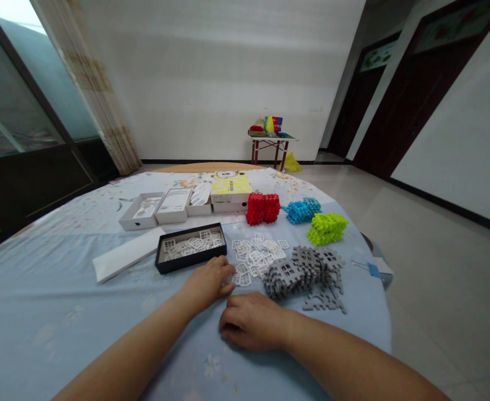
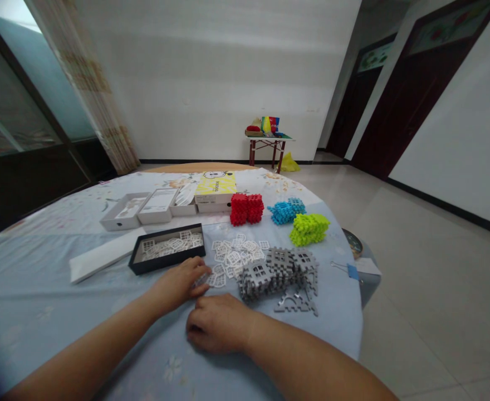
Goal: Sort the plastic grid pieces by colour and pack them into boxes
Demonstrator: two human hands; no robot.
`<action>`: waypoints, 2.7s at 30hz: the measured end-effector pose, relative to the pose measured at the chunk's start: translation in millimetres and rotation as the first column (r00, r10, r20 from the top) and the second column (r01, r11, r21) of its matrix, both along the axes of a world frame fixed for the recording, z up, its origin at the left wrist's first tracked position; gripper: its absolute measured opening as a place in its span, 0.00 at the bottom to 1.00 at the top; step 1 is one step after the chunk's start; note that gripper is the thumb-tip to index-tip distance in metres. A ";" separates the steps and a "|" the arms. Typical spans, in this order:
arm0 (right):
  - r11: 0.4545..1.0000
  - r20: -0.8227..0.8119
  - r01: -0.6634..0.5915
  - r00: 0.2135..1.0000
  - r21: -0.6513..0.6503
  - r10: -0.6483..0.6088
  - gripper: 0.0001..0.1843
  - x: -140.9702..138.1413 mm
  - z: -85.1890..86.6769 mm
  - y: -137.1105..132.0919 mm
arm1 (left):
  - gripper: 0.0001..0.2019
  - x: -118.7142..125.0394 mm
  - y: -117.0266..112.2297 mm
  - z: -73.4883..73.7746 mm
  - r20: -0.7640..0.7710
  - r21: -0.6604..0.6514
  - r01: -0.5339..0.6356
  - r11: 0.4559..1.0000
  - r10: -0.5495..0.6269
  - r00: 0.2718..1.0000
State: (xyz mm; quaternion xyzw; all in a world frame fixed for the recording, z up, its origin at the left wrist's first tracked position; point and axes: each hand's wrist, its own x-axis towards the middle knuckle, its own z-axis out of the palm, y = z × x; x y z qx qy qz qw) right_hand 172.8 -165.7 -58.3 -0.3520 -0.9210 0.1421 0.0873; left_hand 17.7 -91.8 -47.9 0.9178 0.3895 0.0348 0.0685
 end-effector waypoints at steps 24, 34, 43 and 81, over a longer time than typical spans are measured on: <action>0.999 -0.028 0.005 1.000 -0.049 -0.007 0.12 1.9 3.6 -2.9 | 0.22 -66.0 59.0 83.5 0.428 -0.328 -0.447 0.833 0.552 0.715; 0.999 -0.047 0.002 0.999 -0.052 -0.005 0.12 2.0 0.0 -1.3 | 0.20 -51.9 67.3 82.6 0.299 -0.023 -0.459 0.888 0.444 0.844; 0.999 -0.050 0.007 0.999 -0.051 -0.010 0.12 0.8 -0.3 -0.5 | 0.25 56.6 39.0 35.6 0.038 -0.079 0.020 0.997 -0.017 0.999; 1.000 -0.068 0.015 0.998 -0.021 -0.016 0.12 1.6 -4.5 -1.5 | 0.11 35.4 43.2 34.3 0.381 -0.316 -0.159 0.935 0.279 0.882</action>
